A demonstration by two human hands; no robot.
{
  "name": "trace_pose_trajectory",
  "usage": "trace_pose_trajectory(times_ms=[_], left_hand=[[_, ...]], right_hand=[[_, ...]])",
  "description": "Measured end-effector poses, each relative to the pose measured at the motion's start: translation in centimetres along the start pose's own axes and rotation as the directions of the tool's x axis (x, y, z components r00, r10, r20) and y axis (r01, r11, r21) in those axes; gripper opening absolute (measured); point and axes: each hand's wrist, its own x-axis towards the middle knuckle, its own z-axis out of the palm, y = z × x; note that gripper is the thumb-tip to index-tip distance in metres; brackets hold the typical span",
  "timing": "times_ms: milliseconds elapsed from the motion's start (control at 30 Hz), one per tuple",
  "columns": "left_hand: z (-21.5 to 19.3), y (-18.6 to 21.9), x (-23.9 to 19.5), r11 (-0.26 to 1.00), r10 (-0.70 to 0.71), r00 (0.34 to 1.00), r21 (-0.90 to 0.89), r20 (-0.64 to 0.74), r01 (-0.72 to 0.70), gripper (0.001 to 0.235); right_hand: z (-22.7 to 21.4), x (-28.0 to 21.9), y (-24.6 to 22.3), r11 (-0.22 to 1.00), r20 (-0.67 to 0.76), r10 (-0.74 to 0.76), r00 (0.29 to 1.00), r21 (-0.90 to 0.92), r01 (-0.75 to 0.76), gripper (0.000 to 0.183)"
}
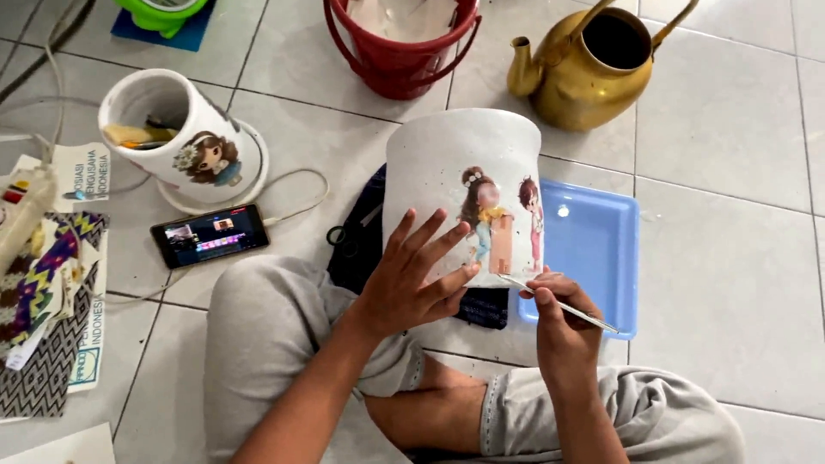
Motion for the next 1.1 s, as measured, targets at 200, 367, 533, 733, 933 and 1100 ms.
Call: trace_pose_trajectory(times_ms=[200, 367, 533, 733, 933, 1100], left_hand=[[0.2, -0.07, 0.05, 1.0, -0.006, 1.0, -0.005, -0.023, 0.006, 0.019], [0.2, 0.03, 0.06, 1.0, -0.016, 0.999, -0.004, -0.039, 0.016, 0.019], [0.2, -0.12, 0.01, 1.0, -0.02, 0.999, -0.015, -0.029, 0.02, 0.019], [0.02, -0.12, 0.07, 1.0, -0.025, 0.999, -0.011, -0.034, 0.024, 0.02], [-0.23, -0.11, -0.08, 0.999, -0.035, 0.999, -0.002, -0.037, 0.035, 0.019], [-0.3, -0.13, -0.11, 0.999, -0.004, 0.999, 0.031, -0.051, 0.006, 0.02]], right_hand=[[0.16, -0.03, -0.31, 0.994, 0.007, -0.005, 1.0, -0.109, 0.006, 0.013], [0.17, -0.05, -0.21, 0.997, 0.027, -0.019, 0.999, -0.069, 0.021, 0.011], [0.27, 0.03, -0.42, 0.997, 0.019, 0.006, 1.0, -0.082, -0.005, 0.013], [0.34, 0.11, -0.74, 0.996, 0.046, -0.007, 0.999, -0.093, 0.011, 0.013], [0.49, 0.11, -0.91, 0.985, 0.066, -0.032, 0.997, -0.166, 0.042, 0.014], [0.19, 0.17, -0.46, 0.987, 0.07, -0.041, 0.997, -0.151, 0.051, 0.015]])
